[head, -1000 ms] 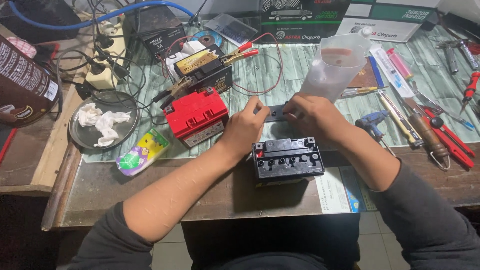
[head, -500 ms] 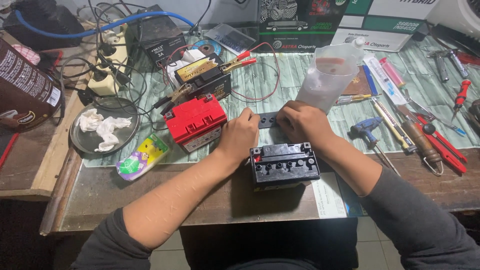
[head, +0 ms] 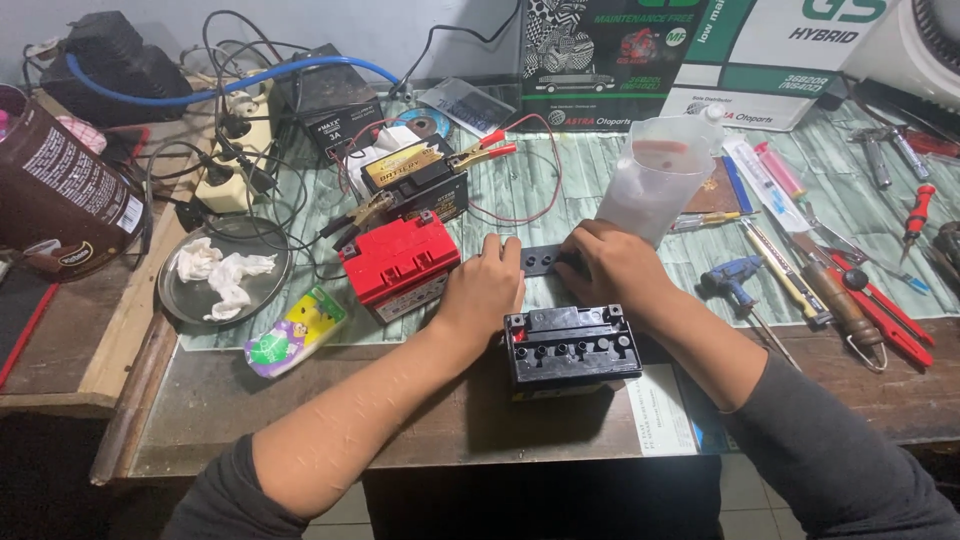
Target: Filling the cells of a lead-acid battery with electrolyte liquid using a tube and a screwdriver for maintenance.
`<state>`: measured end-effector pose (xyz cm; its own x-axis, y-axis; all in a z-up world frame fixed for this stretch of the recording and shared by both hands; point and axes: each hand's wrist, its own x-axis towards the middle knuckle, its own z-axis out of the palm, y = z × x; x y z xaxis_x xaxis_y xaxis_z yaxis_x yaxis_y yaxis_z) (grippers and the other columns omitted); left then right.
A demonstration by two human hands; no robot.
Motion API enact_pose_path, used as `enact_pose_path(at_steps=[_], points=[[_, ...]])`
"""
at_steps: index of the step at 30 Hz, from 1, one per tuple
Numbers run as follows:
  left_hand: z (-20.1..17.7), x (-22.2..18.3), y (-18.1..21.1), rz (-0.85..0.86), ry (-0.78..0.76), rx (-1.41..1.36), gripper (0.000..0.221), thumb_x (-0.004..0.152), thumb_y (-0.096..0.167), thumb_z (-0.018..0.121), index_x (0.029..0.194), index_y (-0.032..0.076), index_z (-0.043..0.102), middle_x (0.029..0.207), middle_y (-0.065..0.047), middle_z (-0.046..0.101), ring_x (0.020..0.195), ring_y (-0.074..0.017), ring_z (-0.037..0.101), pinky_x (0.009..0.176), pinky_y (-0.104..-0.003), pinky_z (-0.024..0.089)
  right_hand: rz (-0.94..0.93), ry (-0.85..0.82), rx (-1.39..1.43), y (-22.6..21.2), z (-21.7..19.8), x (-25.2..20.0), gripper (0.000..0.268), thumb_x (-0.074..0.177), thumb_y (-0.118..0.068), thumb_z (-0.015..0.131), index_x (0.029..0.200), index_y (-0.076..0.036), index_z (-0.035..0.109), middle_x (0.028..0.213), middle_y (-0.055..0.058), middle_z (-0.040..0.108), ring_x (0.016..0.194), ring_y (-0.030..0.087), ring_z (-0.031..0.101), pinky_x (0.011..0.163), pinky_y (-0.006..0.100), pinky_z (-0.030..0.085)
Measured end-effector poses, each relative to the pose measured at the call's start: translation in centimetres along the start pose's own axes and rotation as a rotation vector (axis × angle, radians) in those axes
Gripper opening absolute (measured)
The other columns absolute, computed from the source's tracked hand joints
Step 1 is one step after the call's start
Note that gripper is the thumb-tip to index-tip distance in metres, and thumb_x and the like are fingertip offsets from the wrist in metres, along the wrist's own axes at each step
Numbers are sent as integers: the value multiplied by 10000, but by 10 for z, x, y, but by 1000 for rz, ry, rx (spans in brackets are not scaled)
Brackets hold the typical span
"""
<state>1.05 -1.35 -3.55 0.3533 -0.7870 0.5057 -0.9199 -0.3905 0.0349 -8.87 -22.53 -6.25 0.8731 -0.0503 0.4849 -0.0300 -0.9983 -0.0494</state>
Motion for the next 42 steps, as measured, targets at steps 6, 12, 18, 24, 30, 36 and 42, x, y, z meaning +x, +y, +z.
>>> enact_pose_path(at_steps=[6,12,18,24,30,36,42], points=[[-21,3,5,-54,-171,92,364,888,117,715,1192,-49,603,883,-175,654,553,-261,731,501,-321,596,20,-84,76,-3,-23,3,344,780,-403,793,1024,-197,664,856,38,687,812,277,721,693,400,574],[-7,1,-1,-20,-159,-12,397,886,64,696,1231,-93,580,880,-210,657,571,-317,738,497,-370,600,69,-182,20,1,-27,4,403,761,-488,789,1053,-243,659,910,1,703,878,254,728,738,393,585],[-9,2,-3,-9,-120,-151,366,896,-13,668,1232,-109,558,875,-236,649,543,-338,719,493,-385,596,28,-149,-105,-1,-40,-1,368,812,-483,795,1013,-203,667,890,17,723,836,252,742,712,389,583],[-66,19,-1,117,118,-56,291,851,-27,683,1136,-21,622,999,-193,619,510,-291,693,458,-406,583,-86,-46,90,-3,-97,9,218,846,-275,815,934,-149,660,778,32,656,701,299,689,608,403,554],[-108,34,16,358,-72,-643,207,863,188,819,927,115,635,1003,-80,606,956,-241,610,788,-322,577,-341,-451,968,-7,-169,16,67,889,-143,723,928,-99,755,860,7,705,667,62,671,572,141,629],[-98,38,49,547,-246,-624,102,891,165,665,893,63,667,1068,-126,622,864,-356,641,567,-520,493,-356,-597,816,-26,-179,13,168,900,-182,718,1024,-140,825,1217,54,717,931,214,791,760,343,615],[-98,47,42,421,-469,-641,63,873,218,693,854,168,725,913,-40,618,785,-286,673,592,-457,512,-313,-531,717,-32,-183,9,110,886,-121,723,904,-174,817,986,-10,702,737,167,755,637,313,563]])
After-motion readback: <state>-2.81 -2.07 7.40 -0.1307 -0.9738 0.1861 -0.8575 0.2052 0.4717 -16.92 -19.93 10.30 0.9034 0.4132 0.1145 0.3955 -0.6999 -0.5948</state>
